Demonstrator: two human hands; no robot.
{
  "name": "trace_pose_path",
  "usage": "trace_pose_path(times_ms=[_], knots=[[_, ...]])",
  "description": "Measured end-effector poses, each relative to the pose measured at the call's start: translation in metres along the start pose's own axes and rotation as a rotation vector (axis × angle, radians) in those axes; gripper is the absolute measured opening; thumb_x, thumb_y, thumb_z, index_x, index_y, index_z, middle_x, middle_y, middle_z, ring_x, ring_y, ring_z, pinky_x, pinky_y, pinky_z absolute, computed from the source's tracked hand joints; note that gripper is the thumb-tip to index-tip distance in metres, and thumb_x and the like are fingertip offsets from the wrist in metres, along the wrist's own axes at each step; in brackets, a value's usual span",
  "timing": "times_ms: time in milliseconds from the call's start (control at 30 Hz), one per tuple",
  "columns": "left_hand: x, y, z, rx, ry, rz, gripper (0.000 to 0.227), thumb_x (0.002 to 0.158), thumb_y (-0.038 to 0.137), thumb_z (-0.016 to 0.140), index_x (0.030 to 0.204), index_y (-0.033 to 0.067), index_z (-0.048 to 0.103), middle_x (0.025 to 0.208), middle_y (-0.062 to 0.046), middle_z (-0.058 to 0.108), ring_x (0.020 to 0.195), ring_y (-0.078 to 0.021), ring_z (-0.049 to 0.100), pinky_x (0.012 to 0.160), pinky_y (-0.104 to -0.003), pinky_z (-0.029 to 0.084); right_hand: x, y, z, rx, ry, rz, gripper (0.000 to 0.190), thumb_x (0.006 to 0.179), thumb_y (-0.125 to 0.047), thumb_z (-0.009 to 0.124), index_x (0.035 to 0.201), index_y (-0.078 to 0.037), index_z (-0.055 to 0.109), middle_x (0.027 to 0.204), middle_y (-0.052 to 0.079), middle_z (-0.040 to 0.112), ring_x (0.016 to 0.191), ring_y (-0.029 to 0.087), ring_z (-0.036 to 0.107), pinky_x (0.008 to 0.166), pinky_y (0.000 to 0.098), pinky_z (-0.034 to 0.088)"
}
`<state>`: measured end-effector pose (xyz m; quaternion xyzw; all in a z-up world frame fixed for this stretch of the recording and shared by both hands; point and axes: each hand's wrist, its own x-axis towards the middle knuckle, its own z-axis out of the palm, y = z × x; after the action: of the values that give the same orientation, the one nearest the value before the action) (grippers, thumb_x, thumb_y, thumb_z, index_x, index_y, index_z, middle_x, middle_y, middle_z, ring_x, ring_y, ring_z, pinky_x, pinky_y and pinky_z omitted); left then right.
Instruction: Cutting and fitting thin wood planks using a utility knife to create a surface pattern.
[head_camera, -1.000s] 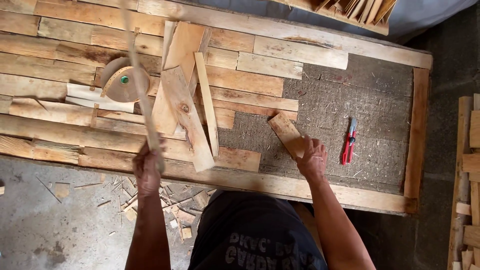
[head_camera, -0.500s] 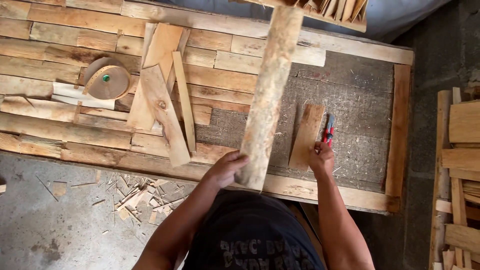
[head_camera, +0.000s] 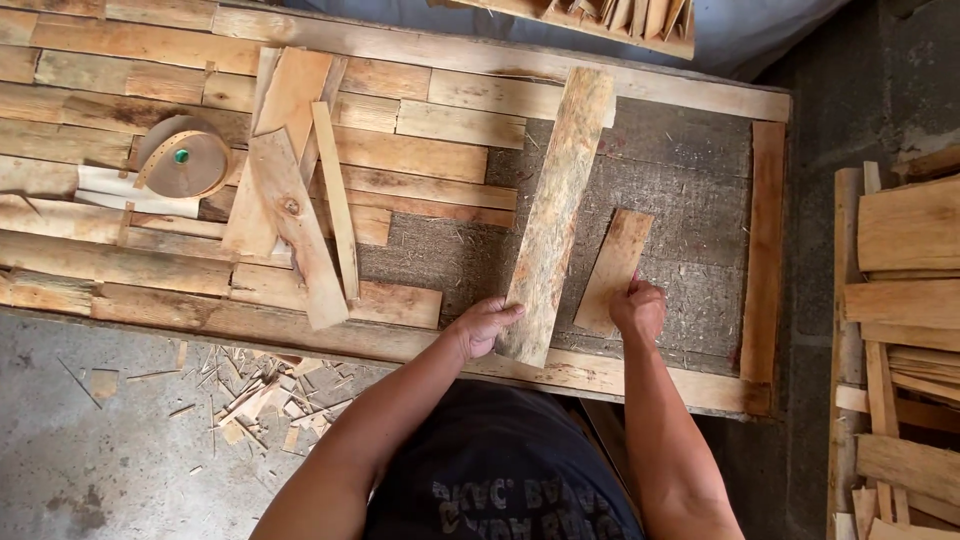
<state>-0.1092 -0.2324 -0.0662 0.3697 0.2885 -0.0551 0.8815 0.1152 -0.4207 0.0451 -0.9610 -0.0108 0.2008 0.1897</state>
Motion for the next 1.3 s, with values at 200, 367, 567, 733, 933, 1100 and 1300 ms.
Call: trace_pose_path(times_ms=[200, 367, 567, 733, 933, 1100, 1300], knots=[[-0.009, -0.011, 0.029, -0.092, 0.036, -0.132, 0.026, 0.095, 0.021, 0.072, 0.118, 0.0097, 0.073, 0.117, -0.003, 0.074, 0.112, -0.0158, 0.064, 0.105, -0.04, 0.046, 0.036, 0.043, 0.019, -0.063, 0.219, -0.19, 0.034, 0.084, -0.029, 0.074, 0.108, -0.005, 0.072, 0.109, 0.024, 0.066, 0.097, 0.038, 0.065, 0.085, 0.0492, 0.055], [-0.019, -0.019, 0.052, 0.025, 0.126, -0.188, 0.035, 0.096, 0.023, 0.07, 0.129, 0.0098, 0.069, 0.133, -0.007, 0.07, 0.131, -0.0192, 0.056, 0.114, -0.04, 0.038, 0.019, 0.016, -0.013, -0.051, -0.062, 0.075, 0.034, 0.095, -0.025, 0.062, 0.123, -0.006, 0.063, 0.105, 0.019, 0.073, 0.093, 0.034, 0.072, 0.082, 0.0486, 0.06], [-0.011, -0.052, 0.045, 0.028, 0.167, -0.154, 0.036, 0.099, 0.024, 0.072, 0.13, 0.0099, 0.062, 0.137, -0.012, 0.064, 0.129, -0.0233, 0.054, 0.113, -0.042, 0.042, 0.024, 0.025, -0.011, -0.061, 0.018, 0.028, 0.034, 0.094, -0.026, 0.065, 0.123, -0.009, 0.064, 0.109, 0.02, 0.072, 0.101, 0.036, 0.07, 0.088, 0.0482, 0.056], [-0.024, -0.025, 0.067, 0.509, 0.254, -0.095, 0.033, 0.106, 0.034, 0.055, 0.108, 0.0024, 0.064, 0.116, -0.017, 0.07, 0.107, -0.0252, 0.064, 0.095, -0.044, 0.054, 0.045, 0.053, -0.012, -0.015, 0.109, -0.034, 0.032, 0.092, -0.025, 0.068, 0.117, -0.004, 0.067, 0.105, 0.022, 0.074, 0.098, 0.037, 0.071, 0.088, 0.0491, 0.057], [-0.018, -0.005, 0.057, 1.271, 0.213, -0.048, 0.043, 0.105, 0.038, 0.052, 0.097, -0.0006, 0.069, 0.089, -0.021, 0.072, 0.082, -0.0362, 0.069, 0.082, -0.047, 0.055, 0.038, 0.068, -0.03, 0.275, 0.271, -0.125, 0.021, 0.097, -0.016, 0.072, 0.11, 0.0, 0.068, 0.096, 0.017, 0.076, 0.083, 0.026, 0.072, 0.076, 0.0402, 0.056], [-0.032, 0.042, 0.072, 1.315, 0.135, -0.252, 0.04, 0.108, 0.034, 0.044, 0.1, 0.0037, 0.069, 0.083, -0.011, 0.08, 0.075, -0.0228, 0.077, 0.08, -0.036, 0.059, 0.018, 0.059, -0.053, 0.491, 0.223, 0.051, 0.015, 0.099, -0.01, 0.068, 0.111, -0.001, 0.066, 0.091, 0.007, 0.072, 0.076, 0.014, 0.064, 0.064, 0.0284, 0.052], [-0.031, 0.062, 0.07, 1.2, 0.307, -0.205, 0.016, 0.101, 0.013, 0.054, 0.108, 0.0091, 0.068, 0.096, -0.011, 0.075, 0.065, -0.0195, 0.064, 0.057, -0.037, 0.055, -0.016, 0.05, -0.075, 0.787, 0.069, 0.165, 0.01, 0.1, -0.008, 0.064, 0.11, -0.007, 0.067, 0.093, 0.004, 0.071, 0.073, 0.009, 0.065, 0.064, 0.0216, 0.059]])
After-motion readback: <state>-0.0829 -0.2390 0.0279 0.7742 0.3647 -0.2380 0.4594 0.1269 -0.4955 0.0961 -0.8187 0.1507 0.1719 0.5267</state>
